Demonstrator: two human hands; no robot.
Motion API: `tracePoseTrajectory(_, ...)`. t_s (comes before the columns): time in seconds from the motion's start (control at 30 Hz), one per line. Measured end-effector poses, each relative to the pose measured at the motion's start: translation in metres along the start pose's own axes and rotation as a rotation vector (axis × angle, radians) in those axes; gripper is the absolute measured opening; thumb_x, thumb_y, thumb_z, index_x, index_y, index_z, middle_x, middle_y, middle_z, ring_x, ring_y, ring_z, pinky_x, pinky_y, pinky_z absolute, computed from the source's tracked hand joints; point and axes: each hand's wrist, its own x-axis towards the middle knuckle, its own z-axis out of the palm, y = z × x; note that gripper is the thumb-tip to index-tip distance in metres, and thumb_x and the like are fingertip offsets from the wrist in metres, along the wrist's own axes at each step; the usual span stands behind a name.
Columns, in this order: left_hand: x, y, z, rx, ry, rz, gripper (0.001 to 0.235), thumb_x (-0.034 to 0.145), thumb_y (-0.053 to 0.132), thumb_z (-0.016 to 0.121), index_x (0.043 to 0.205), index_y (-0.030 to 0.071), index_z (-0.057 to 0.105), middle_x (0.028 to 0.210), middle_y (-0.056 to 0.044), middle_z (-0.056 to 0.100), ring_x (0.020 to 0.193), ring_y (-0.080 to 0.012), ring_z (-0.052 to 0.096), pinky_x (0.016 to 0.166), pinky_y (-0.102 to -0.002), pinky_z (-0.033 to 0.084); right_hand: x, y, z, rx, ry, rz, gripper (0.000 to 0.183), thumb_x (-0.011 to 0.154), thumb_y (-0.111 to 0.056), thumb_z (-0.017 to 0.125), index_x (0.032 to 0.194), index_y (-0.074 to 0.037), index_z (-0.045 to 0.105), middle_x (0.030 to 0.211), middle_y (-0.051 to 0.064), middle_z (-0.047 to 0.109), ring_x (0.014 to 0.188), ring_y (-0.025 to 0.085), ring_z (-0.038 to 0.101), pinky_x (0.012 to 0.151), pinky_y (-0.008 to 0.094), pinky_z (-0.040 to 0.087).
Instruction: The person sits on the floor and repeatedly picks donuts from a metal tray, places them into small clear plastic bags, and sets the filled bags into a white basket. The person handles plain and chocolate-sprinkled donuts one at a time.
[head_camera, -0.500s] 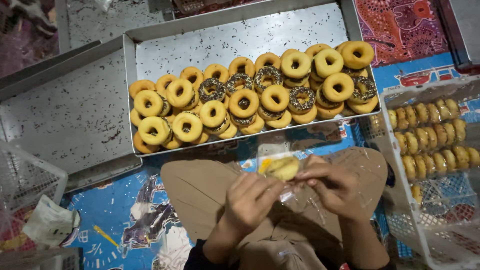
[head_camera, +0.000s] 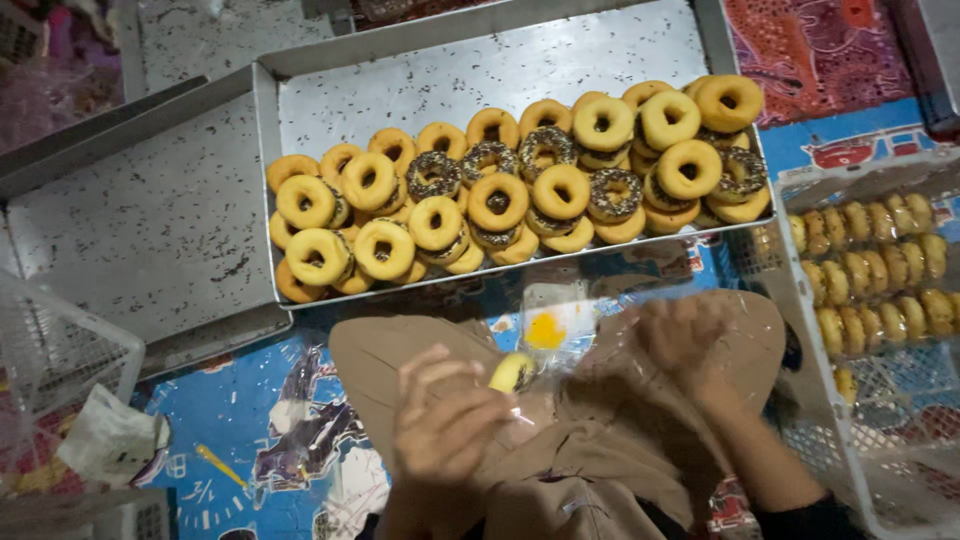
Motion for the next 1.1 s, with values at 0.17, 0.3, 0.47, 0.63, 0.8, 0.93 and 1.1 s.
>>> tracePoseTrajectory(0.17, -0.022, -0.012, 0.009, -0.333, 0.071, -0.818, 0.01, 0.1, 0.02, 0.061, 0.103, 0.01, 0.063, 0.117, -0.004, 0.066, 0.109, -0.0171, 0.074, 0.074, -0.032, 0.065, -0.002, 0.006, 0.027, 0.693, -0.688, 0.119, 0.056, 0.081, -0.023, 0.074, 0.134, -0.015, 0.06, 0.12, 0.014, 0.071, 0.115, 0.032, 0.065, 0.098, 0.044, 0.051)
tracePoseTrajectory(0.3, -0.044, -0.049, 0.04, -0.036, -0.019, -1.264, 0.014, 0.097, 0.02, 0.066, 0.102, 0.008, 0.07, 0.09, -0.007, 0.075, 0.082, -0.0192, 0.072, 0.07, -0.034, 0.055, 0.014, -0.103, 0.053, 1.665, -0.06, -0.134, 0.066, 0.075, -0.029, 0.088, 0.129, 0.001, 0.064, 0.131, 0.016, 0.069, 0.124, 0.03, 0.064, 0.11, 0.045, 0.044)
tracePoseTrajectory(0.47, -0.108, -0.091, 0.022, 0.189, 0.169, -0.79, 0.022, 0.098, 0.022, 0.068, 0.098, -0.001, 0.068, 0.095, -0.016, 0.066, 0.086, -0.0251, 0.064, 0.072, -0.038, 0.051, 0.032, -0.224, 0.099, 1.805, 0.107, 0.643, 0.021, 0.097, -0.012, 0.072, 0.08, 0.001, 0.07, 0.083, 0.009, 0.068, 0.081, 0.017, 0.059, 0.076, 0.029, 0.047)
tracePoseTrajectory(0.63, -0.168, -0.105, 0.015, 0.261, -0.157, -1.203, 0.022, 0.088, 0.027, 0.071, 0.086, 0.005, 0.071, 0.071, -0.013, 0.067, 0.063, -0.0291, 0.067, 0.063, -0.041, 0.052, -0.008, -0.227, 0.135, 1.662, -0.448, 0.535, 0.025, 0.089, -0.023, 0.076, 0.072, -0.005, 0.079, 0.071, 0.008, 0.076, 0.063, 0.017, 0.066, 0.063, 0.031, 0.052)
tracePoseTrajectory(0.8, -0.181, -0.18, 0.089, 0.147, -0.039, -1.0, 0.032, 0.086, 0.026, 0.076, 0.101, 0.0, 0.068, 0.077, -0.021, 0.067, 0.069, -0.0398, 0.066, 0.066, -0.045, 0.052, 0.018, -0.115, 0.239, 0.713, -0.276, 0.335, 0.023, 0.082, -0.03, 0.071, 0.084, -0.007, 0.073, 0.077, 0.02, 0.07, 0.071, 0.04, 0.068, 0.063, 0.052, 0.053)
tracePoseTrajectory(0.93, -0.178, -0.266, 0.196, 0.282, -0.201, -0.746, 0.023, 0.082, 0.016, 0.075, 0.093, -0.003, 0.07, 0.089, -0.026, 0.069, 0.085, -0.0448, 0.067, 0.075, -0.051, 0.052, 0.021, -0.104, 0.295, 0.384, 0.145, 0.068, 0.044, 0.046, -0.033, 0.068, 0.079, -0.005, 0.074, 0.08, 0.016, 0.071, 0.076, 0.036, 0.069, 0.063, 0.048, 0.053)
tracePoseTrajectory(1.1, -0.184, -0.251, 0.235, 0.463, -0.256, -0.593, 0.027, 0.084, 0.022, 0.072, 0.099, 0.001, 0.07, 0.092, -0.025, 0.068, 0.084, -0.0487, 0.064, 0.073, -0.056, 0.05, 0.014, -0.117, 0.293, 0.437, -0.476, 0.126, 0.017, 0.082, -0.031, 0.068, 0.083, -0.014, 0.073, 0.099, 0.015, 0.074, 0.094, 0.031, 0.069, 0.084, 0.045, 0.051)
